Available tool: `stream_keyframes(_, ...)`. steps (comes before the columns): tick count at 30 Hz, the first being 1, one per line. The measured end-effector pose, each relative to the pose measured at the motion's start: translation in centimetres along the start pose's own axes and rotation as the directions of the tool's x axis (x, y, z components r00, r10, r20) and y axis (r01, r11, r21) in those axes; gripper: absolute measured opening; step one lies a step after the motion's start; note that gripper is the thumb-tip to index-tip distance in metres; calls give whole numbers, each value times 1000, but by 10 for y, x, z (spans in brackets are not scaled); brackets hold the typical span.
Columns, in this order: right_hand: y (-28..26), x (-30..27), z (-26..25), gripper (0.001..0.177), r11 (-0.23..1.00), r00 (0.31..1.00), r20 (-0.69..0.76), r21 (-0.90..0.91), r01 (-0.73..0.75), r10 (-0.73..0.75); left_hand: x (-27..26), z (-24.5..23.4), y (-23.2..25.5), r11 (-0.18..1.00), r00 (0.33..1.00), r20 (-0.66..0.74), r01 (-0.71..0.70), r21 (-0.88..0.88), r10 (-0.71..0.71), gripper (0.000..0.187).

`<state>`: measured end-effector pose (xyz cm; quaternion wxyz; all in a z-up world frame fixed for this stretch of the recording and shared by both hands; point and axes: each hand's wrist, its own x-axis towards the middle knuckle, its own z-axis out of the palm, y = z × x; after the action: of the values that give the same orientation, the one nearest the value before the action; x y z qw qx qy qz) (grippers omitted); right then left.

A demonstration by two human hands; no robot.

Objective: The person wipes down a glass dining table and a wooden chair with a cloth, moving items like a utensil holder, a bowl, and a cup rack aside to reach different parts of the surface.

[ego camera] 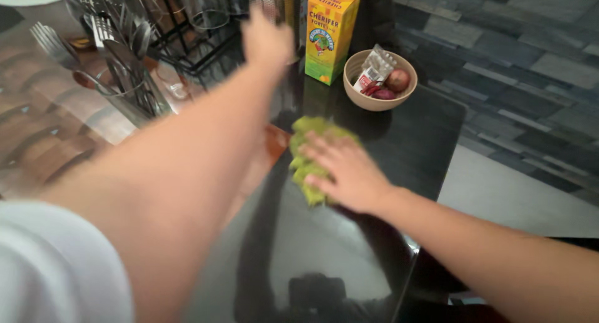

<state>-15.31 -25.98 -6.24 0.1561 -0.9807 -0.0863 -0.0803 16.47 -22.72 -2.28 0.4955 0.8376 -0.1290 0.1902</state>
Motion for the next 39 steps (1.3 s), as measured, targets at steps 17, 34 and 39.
stream_keyframes(17, -34, -24, 5, 59, 994, 997, -25, 79, 81, -79, 24, -83, 5, 953, 950, 150, -288, 95, 272, 50)
stream_keyframes(34, -42, 55, 74, 55, 994, 976, -186, -5, 110, -110, -156, -327, -9, 976, 989, -46, -129, 173, 138, 42)
stream_keyframes(39, -78, 52, 66, 55, 932, 932, -117, 75, 354, -344, -157, -363, -29, 976, 990, -129, -35, 217, 64, 41)
